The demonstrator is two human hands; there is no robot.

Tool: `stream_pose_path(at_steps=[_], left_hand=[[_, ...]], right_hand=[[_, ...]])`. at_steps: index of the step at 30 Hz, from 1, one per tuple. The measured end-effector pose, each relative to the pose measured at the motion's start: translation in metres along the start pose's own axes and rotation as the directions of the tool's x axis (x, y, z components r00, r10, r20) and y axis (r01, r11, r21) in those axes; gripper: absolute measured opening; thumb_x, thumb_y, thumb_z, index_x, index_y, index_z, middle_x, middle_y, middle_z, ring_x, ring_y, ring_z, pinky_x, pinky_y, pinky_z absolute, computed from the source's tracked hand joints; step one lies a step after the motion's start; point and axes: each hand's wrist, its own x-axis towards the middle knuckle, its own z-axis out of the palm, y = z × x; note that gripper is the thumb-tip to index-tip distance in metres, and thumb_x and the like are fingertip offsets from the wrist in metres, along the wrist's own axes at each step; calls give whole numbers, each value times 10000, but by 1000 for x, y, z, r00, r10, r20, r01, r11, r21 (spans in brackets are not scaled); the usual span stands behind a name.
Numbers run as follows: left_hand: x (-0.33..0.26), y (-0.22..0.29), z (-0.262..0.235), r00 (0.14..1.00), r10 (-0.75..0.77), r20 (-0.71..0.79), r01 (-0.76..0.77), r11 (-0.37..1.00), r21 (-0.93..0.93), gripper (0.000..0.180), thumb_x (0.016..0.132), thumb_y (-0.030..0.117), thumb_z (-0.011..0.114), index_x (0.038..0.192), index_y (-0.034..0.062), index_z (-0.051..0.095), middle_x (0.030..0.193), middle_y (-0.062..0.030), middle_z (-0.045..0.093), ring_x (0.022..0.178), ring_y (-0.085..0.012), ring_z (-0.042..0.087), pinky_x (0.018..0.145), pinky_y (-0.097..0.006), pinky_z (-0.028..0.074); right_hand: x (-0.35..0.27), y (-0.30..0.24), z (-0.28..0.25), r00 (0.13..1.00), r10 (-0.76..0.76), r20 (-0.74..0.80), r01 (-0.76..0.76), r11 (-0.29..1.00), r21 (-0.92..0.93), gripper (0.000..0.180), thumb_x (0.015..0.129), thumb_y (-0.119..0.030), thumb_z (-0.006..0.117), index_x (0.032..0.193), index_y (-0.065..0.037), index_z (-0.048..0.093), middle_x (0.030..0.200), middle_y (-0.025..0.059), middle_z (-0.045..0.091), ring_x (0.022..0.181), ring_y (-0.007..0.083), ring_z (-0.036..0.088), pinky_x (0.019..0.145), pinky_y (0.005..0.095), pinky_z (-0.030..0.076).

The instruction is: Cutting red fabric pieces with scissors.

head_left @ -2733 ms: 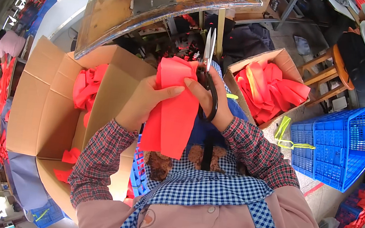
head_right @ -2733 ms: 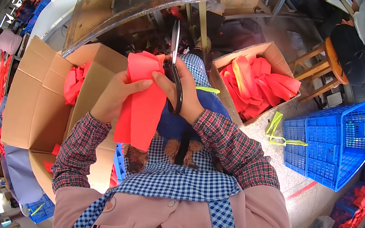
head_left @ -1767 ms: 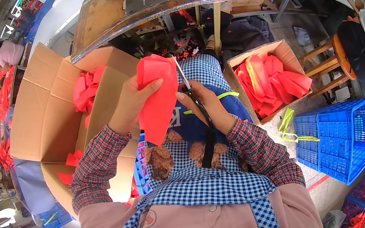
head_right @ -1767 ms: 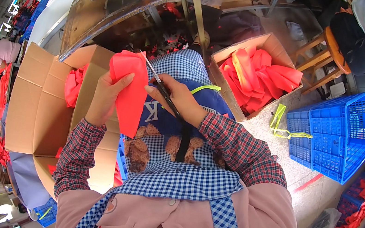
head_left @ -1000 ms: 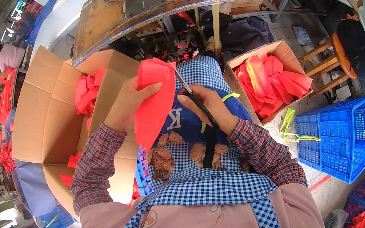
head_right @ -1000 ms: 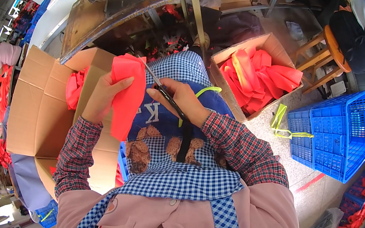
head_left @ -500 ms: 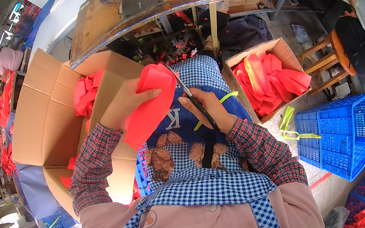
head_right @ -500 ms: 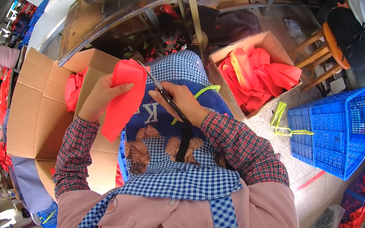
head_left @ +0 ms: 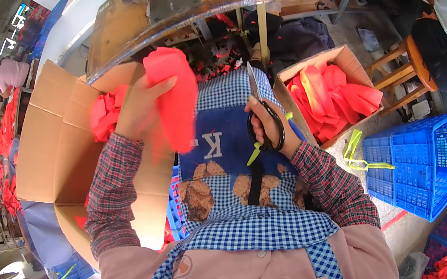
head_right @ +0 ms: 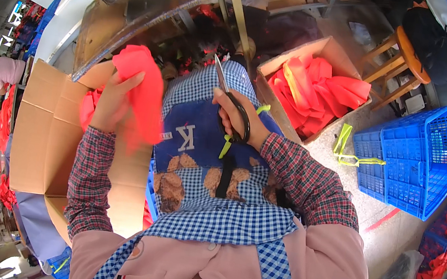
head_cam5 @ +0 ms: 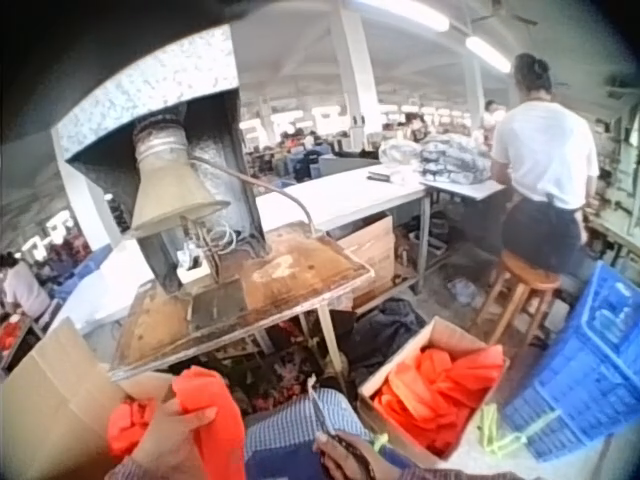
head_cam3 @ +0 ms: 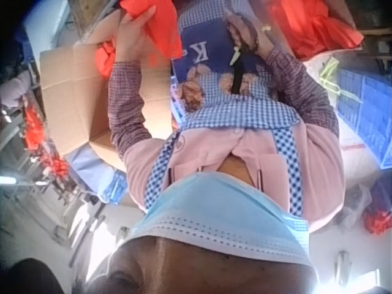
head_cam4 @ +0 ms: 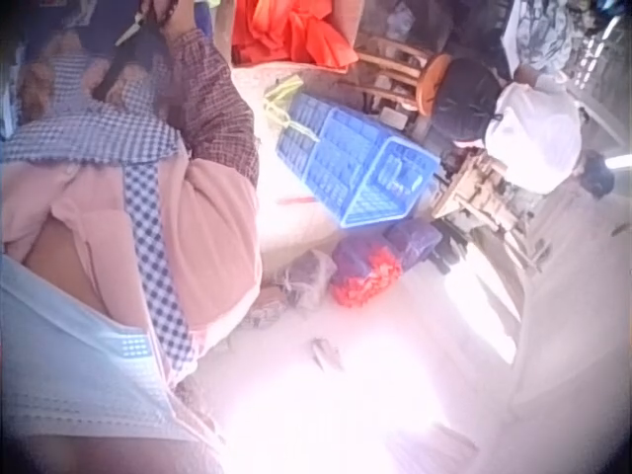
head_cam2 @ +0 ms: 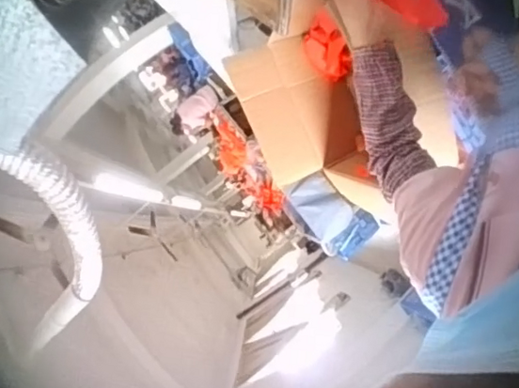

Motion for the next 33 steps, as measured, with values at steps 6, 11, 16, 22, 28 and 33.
stream_pose_path(at_steps=[6, 11, 16, 22, 28, 33], left_hand=[[74, 5, 47, 970, 243, 19, -203, 848, -490, 368, 917, 19, 601, 1275, 41, 523, 1250, -64, 583, 1158, -192, 559, 1015, -368, 449], [141, 25, 86, 946, 325, 7, -220, 656, -722, 298, 914, 53, 624, 1207, 50, 568, 1201, -56, 616, 1131, -184, 574, 1010, -361, 453], [201, 47, 112, 901, 374, -218, -356, 352, -866, 241, 916, 135, 645, 1117, 9, 602, 1148, -79, 656, 1060, -183, 619, 973, -331, 491], [239, 69, 106, 891, 322, -319, -345, 25, -938, 283, 904, 166, 656, 1117, -13, 602, 1135, -99, 668, 1021, -187, 639, 928, -308, 521], [243, 71, 90, 878, 404, -255, -257, -50, -965, 168, 945, 109, 590, 1048, -23, 606, 1001, -75, 668, 879, -158, 646, 804, -274, 561], [246, 70, 83, 903, 402, -154, -127, -93, -987, 185, 930, 106, 611, 1053, -32, 602, 1004, -88, 667, 916, -164, 641, 832, -269, 549]], right_hand=[[2, 12, 6, 999, -23, -37, 22, 999, -25, 406, 976, -443, 504, 988, -41, 555, 617, -21, 456, 453, 70, 444, 411, 223, 381], [6, 11, -2, 999, 13, -38, -6, 986, 165, 373, 979, -422, 508, 1011, -52, 539, 623, -22, 450, 460, 71, 438, 414, 224, 385], [6, 13, -5, 1000, 9, -26, -5, 989, 149, 365, 981, -404, 507, 1015, -42, 544, 630, -10, 454, 469, 88, 439, 426, 240, 391], [7, 12, -8, 999, 28, -17, -25, 988, 155, 363, 984, -405, 504, 1039, -47, 536, 649, -2, 452, 478, 89, 430, 430, 243, 391], [8, 11, -8, 999, 34, -4, -32, 981, 191, 359, 982, -401, 513, 1033, -46, 543, 647, -1, 455, 480, 90, 438, 429, 243, 394], [8, 12, -8, 1000, 5, 7, -6, 985, 170, 357, 977, -402, 525, 1034, -49, 545, 639, -3, 453, 481, 90, 441, 429, 244, 393]])
